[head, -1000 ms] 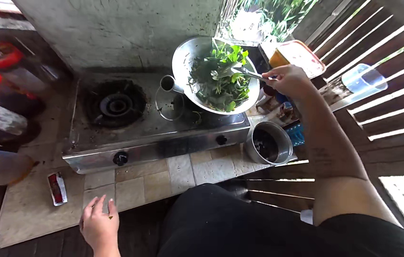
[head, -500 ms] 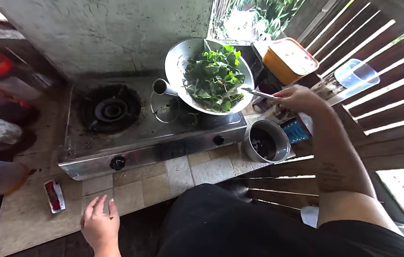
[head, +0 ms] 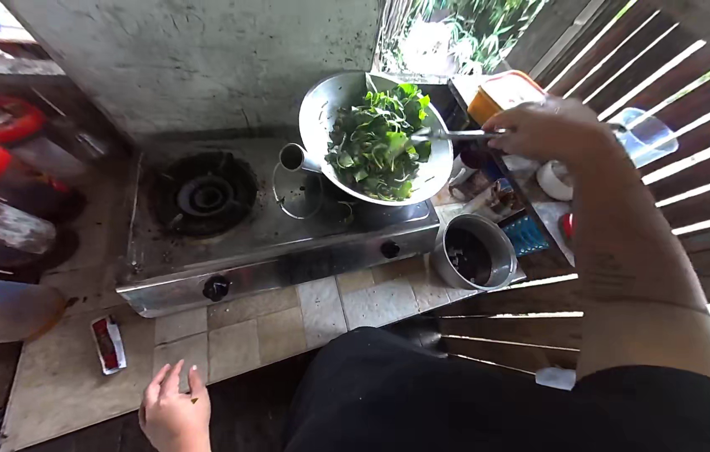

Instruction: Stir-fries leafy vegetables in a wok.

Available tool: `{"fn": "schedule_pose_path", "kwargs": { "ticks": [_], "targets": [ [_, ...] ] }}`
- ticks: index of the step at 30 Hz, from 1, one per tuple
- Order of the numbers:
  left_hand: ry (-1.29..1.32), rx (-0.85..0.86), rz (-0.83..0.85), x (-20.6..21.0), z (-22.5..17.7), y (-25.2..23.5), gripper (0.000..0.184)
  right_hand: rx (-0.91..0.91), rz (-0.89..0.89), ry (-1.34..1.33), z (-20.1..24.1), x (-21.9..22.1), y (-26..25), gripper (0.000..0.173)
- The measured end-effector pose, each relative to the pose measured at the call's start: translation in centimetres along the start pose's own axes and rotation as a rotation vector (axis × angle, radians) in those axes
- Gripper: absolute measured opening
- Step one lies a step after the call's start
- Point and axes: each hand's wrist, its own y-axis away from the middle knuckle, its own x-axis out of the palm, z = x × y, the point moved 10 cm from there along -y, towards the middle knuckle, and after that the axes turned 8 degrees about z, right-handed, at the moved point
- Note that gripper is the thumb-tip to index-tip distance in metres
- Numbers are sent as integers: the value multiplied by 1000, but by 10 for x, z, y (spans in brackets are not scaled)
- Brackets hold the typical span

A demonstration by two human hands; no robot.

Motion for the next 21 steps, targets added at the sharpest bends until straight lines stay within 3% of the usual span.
{"fn": "schedule_pose_path", "kwargs": {
  "ticks": [3, 5, 10, 13, 17, 21],
  "targets": [
    [-11, -12, -3, 7, 7, 7, 33, 106, -143, 84, 9, -32, -17, 29],
    [-2, -24, 14, 13, 7, 10, 32, 204, -133, 72, 16, -31, -44, 30],
    [11, -13, 42, 20, -5, 8, 31, 261, -104, -3, 35, 33, -89, 29],
    [6, -16, 52, 18, -5, 2, 32, 243, -85, -6, 45, 65, -54, 27],
    [-2, 15, 58, 13, -9, -7, 32, 284, -130, 44, 44, 66, 16, 28],
    [-14, 43, 69, 15, -27, -19, 31, 287, 43, 17, 54, 98, 1, 36]
  ]
}}
